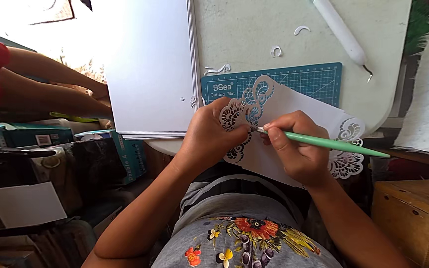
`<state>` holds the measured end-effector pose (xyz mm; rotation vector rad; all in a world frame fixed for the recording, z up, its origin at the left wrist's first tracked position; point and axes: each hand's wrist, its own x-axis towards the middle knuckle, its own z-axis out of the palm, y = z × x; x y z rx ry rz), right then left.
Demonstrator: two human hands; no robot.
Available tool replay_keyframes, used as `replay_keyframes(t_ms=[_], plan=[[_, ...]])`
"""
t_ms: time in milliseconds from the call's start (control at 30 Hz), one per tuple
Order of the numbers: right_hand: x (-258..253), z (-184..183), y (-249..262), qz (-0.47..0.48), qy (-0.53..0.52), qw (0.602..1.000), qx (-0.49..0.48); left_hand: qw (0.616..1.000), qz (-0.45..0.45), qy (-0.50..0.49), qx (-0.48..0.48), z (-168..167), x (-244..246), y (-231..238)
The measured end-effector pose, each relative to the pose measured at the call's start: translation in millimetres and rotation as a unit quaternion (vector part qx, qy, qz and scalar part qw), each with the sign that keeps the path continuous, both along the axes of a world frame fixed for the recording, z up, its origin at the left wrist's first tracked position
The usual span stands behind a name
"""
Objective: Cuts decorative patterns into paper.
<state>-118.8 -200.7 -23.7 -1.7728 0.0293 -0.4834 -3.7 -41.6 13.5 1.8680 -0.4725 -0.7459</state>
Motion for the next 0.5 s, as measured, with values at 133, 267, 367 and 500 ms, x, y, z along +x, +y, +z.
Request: replay_keyframes(t_ms=[133,267,367,500], plan=[[-0.9,0.4,-1.7,0.006,-0.003,1.0,0.008,1.0,-0.001,-0.012,0.008,0.5,-0.6,-0.2],[-0.4,0.8,-0.6,0.0,0.001,1.0,0.0,1.0,-0.002,-0.013,0.004,0.0,-0.3,-0.3],[-0.1,0.4,-0.3,-0.001,-0.003,1.0,0.0,1.0,-0.003,-0.011,0.006,-0.4,0.0,0.1],[-0.6,1.1,-0.6,0.008,-0.003,1.0,0.023,1.0,0.0,-0.007,0.003,0.6,0.1,0.7]])
